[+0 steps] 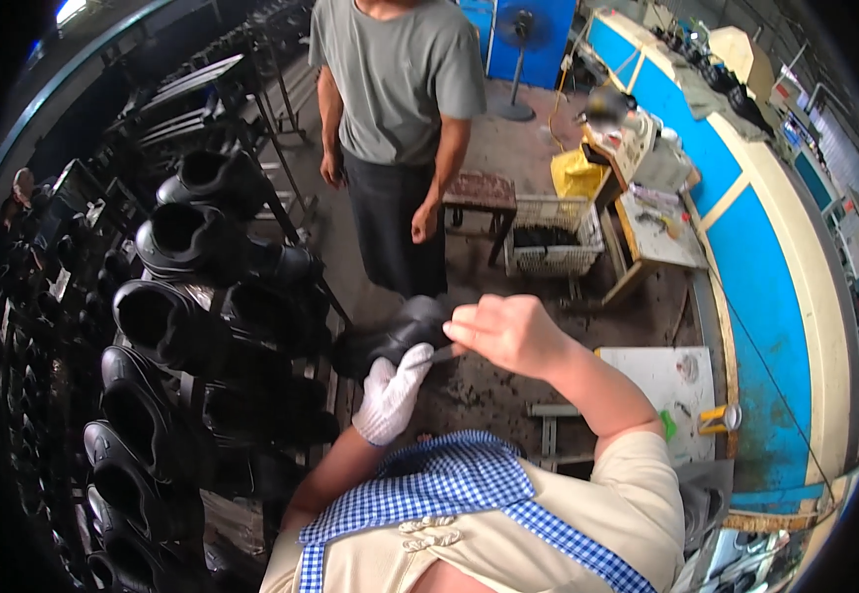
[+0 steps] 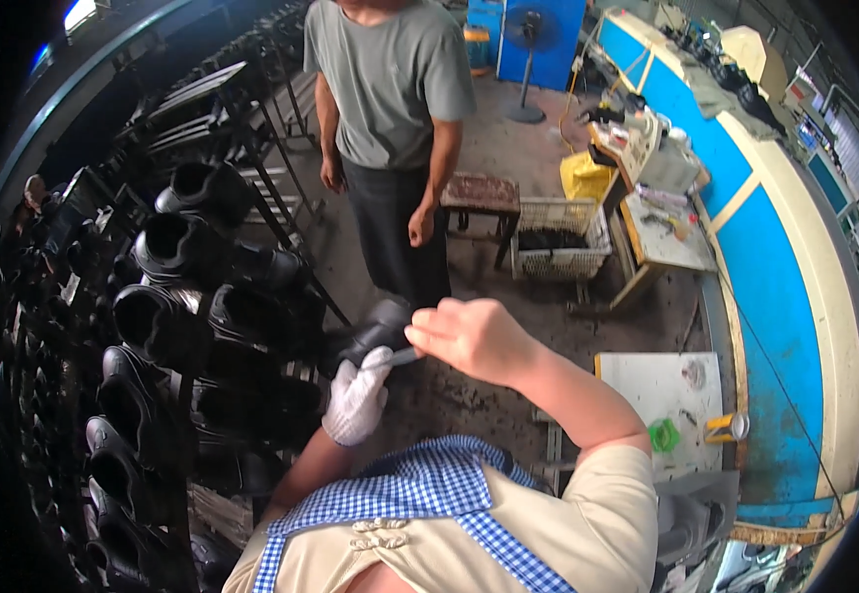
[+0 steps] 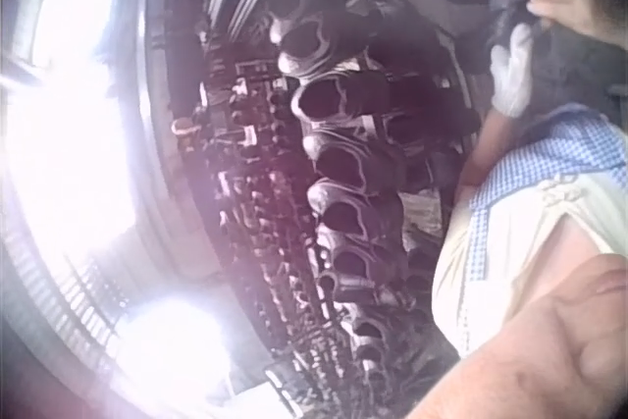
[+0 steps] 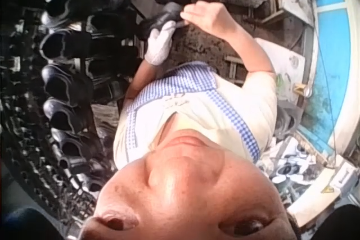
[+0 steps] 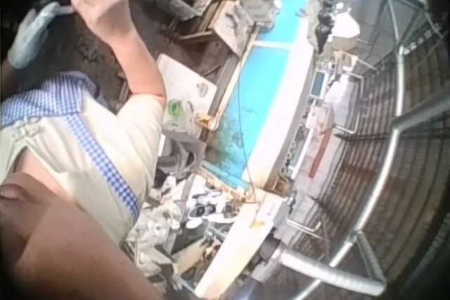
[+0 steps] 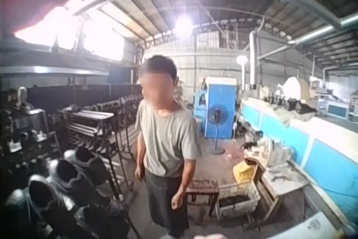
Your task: Trimming excess material from the soles and edges of black shoes using a small knife.
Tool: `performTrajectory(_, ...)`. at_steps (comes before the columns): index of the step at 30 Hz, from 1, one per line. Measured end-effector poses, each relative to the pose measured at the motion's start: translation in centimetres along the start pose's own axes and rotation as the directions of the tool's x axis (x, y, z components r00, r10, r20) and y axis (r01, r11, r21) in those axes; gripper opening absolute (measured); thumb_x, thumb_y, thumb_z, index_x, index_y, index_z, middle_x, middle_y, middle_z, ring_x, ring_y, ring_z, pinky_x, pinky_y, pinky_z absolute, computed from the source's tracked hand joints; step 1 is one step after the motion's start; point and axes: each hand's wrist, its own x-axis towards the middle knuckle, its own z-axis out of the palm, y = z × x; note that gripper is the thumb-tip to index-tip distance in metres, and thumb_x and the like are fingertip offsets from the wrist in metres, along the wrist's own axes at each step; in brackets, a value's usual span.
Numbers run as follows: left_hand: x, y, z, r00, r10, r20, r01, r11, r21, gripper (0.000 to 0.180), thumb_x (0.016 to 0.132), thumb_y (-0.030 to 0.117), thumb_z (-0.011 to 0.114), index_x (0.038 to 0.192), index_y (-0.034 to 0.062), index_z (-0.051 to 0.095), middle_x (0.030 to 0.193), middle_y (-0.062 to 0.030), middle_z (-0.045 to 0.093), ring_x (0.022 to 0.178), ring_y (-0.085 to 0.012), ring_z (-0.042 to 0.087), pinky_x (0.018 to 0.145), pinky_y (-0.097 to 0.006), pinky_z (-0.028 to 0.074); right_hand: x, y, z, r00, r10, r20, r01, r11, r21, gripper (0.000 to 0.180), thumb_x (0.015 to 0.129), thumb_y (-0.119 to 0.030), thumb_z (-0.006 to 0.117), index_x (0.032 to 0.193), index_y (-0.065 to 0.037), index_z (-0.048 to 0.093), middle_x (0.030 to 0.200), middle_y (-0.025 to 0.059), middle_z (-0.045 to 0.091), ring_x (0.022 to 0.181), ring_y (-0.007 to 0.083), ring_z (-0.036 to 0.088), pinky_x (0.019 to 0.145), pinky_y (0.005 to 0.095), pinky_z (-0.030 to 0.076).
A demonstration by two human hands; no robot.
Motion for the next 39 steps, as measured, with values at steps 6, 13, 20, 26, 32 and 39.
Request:
performTrajectory(6,0.4,-1.3,-0.5,0.991,-0.130,-0.036,0.126,0.989,-0.081,0.038,0.093,0.031,0.064,0.109,-0.0038,0.063,0.090,-0.0019,0.064,0.079,-0.0086,0.056,0.068,-0.025,0.046,-1.0,-0.4,0.4,0.977,-0.129,0.171,0.160,0.971,-0.180,0.027,0.079,-0.024,0.068,0.099,-0.006,0.063,0.095,0.0032,0.061,0.062,0.0115,0.057,0.048,0.0246,0.047)
performTrajectory(13,1.8,-0.8,0.3,0.997,0.000,-0.075,-0.013,0.986,-0.166,0.038,0.090,0.037,0.066,0.101,0.0011,0.064,0.073,0.0007,0.061,0.065,-0.0073,0.054,0.055,-0.025,0.042,-0.9,0.5,3.2,0.995,0.062,0.081,-0.063,0.998,0.002,0.034,0.076,-0.012,0.073,0.099,-0.005,0.049,0.096,0.0065,0.054,0.068,0.0216,0.062,0.054,0.0307,0.052)
performTrajectory(20,2.9,-3.5,-1.8,0.983,0.008,-0.184,0.040,0.965,0.258,0.050,0.089,0.045,0.066,0.089,-0.0054,0.066,0.076,-0.0024,0.062,0.076,-0.0095,0.054,0.068,-0.028,0.047,-1.3,-0.9,5.9,0.945,0.327,0.001,-0.324,0.939,0.115,0.018,0.087,-0.007,0.060,0.099,-0.004,0.046,0.093,0.0111,0.052,0.070,0.0292,0.063,0.054,0.0360,0.054)
performTrajectory(26,2.5,-4.8,-1.1,0.989,0.098,-0.114,-0.086,0.990,0.109,0.031,0.097,0.025,0.057,0.111,-0.0022,0.065,0.095,-0.0003,0.062,0.088,-0.0097,0.056,0.080,-0.027,0.046,-1.8,-2.1,7.8,0.845,0.517,-0.136,-0.490,0.851,0.189,0.026,0.083,0.002,0.064,0.097,-0.004,0.043,0.088,0.0132,0.051,0.068,0.0347,0.061,0.054,0.0401,0.051)
performTrajectory(32,4.7,-2.6,-1.7,0.945,0.327,0.027,-0.328,0.941,0.082,0.037,0.098,0.016,0.052,0.130,-0.0021,0.054,0.130,-0.0071,0.057,0.123,-0.0190,0.051,0.108,-0.032,0.034,-0.2,0.0,9.9,0.818,0.521,-0.245,-0.474,0.851,0.227,0.027,0.083,0.004,0.062,0.099,-0.004,0.041,0.086,0.0150,0.050,0.070,0.0380,0.058,0.057,0.0447,0.047)
performTrajectory(39,5.1,1.9,-1.9,0.986,0.140,-0.087,-0.162,0.928,-0.335,0.046,0.095,0.024,0.055,0.132,-0.0021,0.048,0.118,-0.0103,0.061,0.110,-0.0187,0.060,0.097,-0.033,0.046,2.0,2.0,6.0,0.746,0.651,-0.140,-0.446,0.645,0.621,0.020,0.089,-0.004,0.063,0.108,-0.003,0.055,0.083,0.0105,0.054,0.068,0.0253,0.059,0.061,0.0315,0.048)
